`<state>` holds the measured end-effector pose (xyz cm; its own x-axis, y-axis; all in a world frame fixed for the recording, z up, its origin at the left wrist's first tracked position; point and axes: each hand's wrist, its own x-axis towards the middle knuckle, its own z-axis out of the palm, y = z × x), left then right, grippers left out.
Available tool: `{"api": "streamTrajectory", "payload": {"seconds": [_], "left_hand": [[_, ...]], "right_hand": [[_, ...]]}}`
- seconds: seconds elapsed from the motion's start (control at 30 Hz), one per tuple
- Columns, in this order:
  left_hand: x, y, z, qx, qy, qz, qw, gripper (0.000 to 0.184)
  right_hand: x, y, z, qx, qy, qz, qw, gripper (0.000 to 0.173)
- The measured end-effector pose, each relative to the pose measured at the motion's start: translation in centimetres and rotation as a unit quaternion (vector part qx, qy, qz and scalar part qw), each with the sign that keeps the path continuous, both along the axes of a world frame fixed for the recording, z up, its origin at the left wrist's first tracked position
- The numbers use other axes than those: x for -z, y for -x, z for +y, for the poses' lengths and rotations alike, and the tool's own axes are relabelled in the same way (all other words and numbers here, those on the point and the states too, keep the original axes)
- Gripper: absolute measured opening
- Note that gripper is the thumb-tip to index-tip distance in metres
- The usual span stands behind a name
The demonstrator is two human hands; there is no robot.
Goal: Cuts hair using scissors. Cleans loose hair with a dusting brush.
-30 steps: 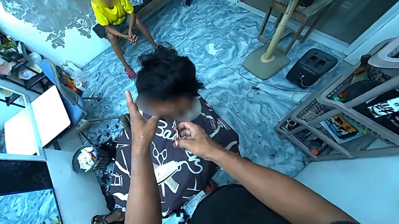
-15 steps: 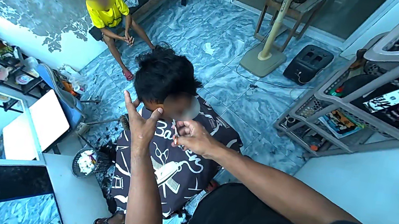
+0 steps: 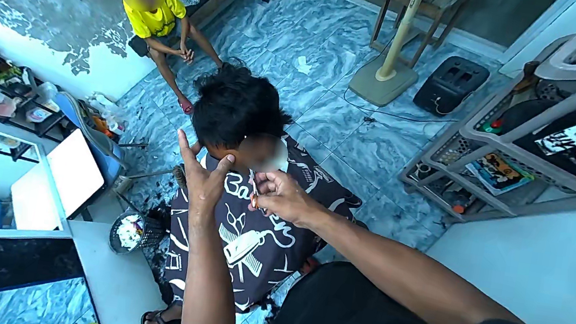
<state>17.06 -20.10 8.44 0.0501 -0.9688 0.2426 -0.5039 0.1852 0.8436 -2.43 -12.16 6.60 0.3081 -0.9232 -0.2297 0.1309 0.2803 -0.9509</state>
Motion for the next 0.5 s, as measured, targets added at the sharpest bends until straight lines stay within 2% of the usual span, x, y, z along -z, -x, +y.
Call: {"api": "streamTrajectory", "payload": {"seconds": [0.13, 0.23, 0.33, 0.5], "left_hand": [[-0.2, 0.1, -0.3, 0.005, 0.003, 0.002, 1.000, 0.121], [-0.1, 0.1, -0.1, 0.000, -0.004, 0.006, 1.000, 0.119], [-0.2, 0.2, -0.2, -0.003, -0.006, 0.007, 1.000, 0.121], [-0.3, 0.2, 0.0, -0.002, -0.014, 0.015, 1.000, 0.121]], "right_hand": [[0.9, 0.2, 0.5, -0.006, -0.009, 0.011, 1.000, 0.042], [0.1, 0.2, 0.1, -0.002, -0.004, -0.001, 1.000, 0.039], [1.2, 0.4, 0.5, -0.007, -0.007, 0.009, 1.000, 0.040], [-0.2, 0.3, 0.0, -0.014, 0.003, -0.001, 1.000, 0.037]]}}
